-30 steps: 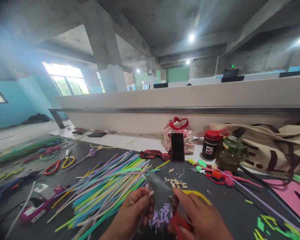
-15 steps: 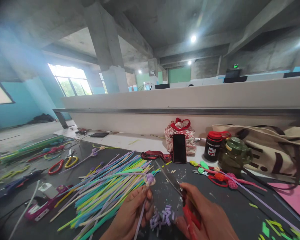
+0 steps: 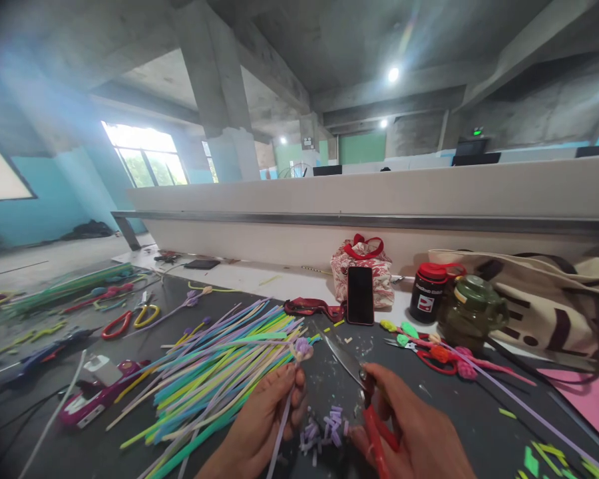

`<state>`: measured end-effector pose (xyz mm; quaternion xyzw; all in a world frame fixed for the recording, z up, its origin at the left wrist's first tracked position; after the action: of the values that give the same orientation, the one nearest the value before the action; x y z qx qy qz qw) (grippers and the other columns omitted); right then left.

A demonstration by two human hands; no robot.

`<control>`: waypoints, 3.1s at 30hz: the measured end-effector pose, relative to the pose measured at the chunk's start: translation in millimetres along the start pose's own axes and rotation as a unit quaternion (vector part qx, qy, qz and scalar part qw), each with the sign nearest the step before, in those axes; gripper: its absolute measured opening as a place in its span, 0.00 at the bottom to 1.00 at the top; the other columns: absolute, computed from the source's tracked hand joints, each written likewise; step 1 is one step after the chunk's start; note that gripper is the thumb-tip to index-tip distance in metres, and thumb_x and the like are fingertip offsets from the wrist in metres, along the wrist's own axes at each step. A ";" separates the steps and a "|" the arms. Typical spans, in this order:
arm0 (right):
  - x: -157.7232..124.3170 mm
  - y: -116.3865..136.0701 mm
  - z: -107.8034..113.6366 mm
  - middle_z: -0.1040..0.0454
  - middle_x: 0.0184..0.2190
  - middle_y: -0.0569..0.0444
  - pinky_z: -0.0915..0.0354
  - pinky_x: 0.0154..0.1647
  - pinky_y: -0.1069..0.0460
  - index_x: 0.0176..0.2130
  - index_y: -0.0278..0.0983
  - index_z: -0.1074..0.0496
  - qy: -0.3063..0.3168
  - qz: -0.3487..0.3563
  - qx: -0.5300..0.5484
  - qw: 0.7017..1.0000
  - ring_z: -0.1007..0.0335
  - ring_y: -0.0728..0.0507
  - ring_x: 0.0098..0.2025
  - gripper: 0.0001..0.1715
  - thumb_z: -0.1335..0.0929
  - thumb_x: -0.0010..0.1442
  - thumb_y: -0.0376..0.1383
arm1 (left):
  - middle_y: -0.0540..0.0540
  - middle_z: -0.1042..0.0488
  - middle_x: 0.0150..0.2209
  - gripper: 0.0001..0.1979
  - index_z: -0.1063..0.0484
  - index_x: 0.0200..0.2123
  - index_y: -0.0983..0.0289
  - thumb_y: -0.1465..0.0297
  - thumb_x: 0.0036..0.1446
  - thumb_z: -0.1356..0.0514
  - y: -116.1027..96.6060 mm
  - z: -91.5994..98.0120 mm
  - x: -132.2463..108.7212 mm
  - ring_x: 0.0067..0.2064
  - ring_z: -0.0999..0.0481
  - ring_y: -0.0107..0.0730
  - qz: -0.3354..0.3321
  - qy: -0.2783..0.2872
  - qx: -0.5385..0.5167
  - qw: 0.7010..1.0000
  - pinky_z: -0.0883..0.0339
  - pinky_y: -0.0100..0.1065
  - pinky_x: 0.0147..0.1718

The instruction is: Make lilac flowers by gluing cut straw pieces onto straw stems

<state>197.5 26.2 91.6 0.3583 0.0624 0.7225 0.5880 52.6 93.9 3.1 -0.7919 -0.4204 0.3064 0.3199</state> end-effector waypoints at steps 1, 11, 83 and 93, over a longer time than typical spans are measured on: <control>-0.8 -3.2 -0.6 0.25 0.23 0.58 0.34 0.18 0.58 0.48 0.45 0.34 -0.004 -0.009 0.001 1.000 0.31 0.47 0.18 0.22 0.36 0.52 0.41 | 0.44 0.38 0.16 0.15 0.35 0.27 0.66 0.60 0.46 0.38 0.3 0.6 0.4 0.14 0.39 0.18 0.006 -0.003 0.000 1.000 0.52 0.20 0.11; -2.1 -21.6 -6.5 0.24 0.27 0.56 0.33 0.22 0.58 0.50 0.43 0.36 0.020 -0.032 0.003 0.999 0.30 0.48 0.20 0.23 0.37 0.54 0.43 | 0.45 0.37 0.16 0.14 0.33 0.27 0.67 0.63 0.42 0.36 -0.6 5.5 3.1 0.15 0.39 0.18 0.015 -0.018 -0.029 0.999 0.52 0.21 0.11; 0.8 -12.6 9.6 0.23 0.32 0.56 0.31 0.28 0.57 0.50 0.43 0.37 0.019 -0.022 0.030 0.999 0.26 0.47 0.27 0.24 0.35 0.53 0.42 | 0.48 0.37 0.18 0.09 0.27 0.18 0.66 0.66 0.35 0.34 -29.1 6.0 -5.2 0.21 0.42 0.21 -0.133 -0.060 0.201 0.969 0.49 0.26 0.22; -2.2 -9.5 7.4 0.24 0.26 0.57 0.32 0.22 0.58 0.49 0.45 0.35 0.019 -0.020 0.043 0.999 0.28 0.47 0.21 0.22 0.36 0.52 0.41 | 0.47 0.36 0.17 0.08 0.29 0.19 0.66 0.68 0.35 0.35 -30.2 6.2 -5.3 0.20 0.41 0.21 -0.131 -0.062 0.206 0.968 0.49 0.26 0.21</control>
<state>209.7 24.6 91.2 0.3683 0.1113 0.7138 0.5852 31.3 104.3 23.6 -0.6263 -0.4673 0.3906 0.4865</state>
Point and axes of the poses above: each hand's wrist, its own x-axis towards the middle knuckle, its own z-axis out of the back of the hand, y = z × x, the point moved 10 cm from there along x, towards the middle knuckle
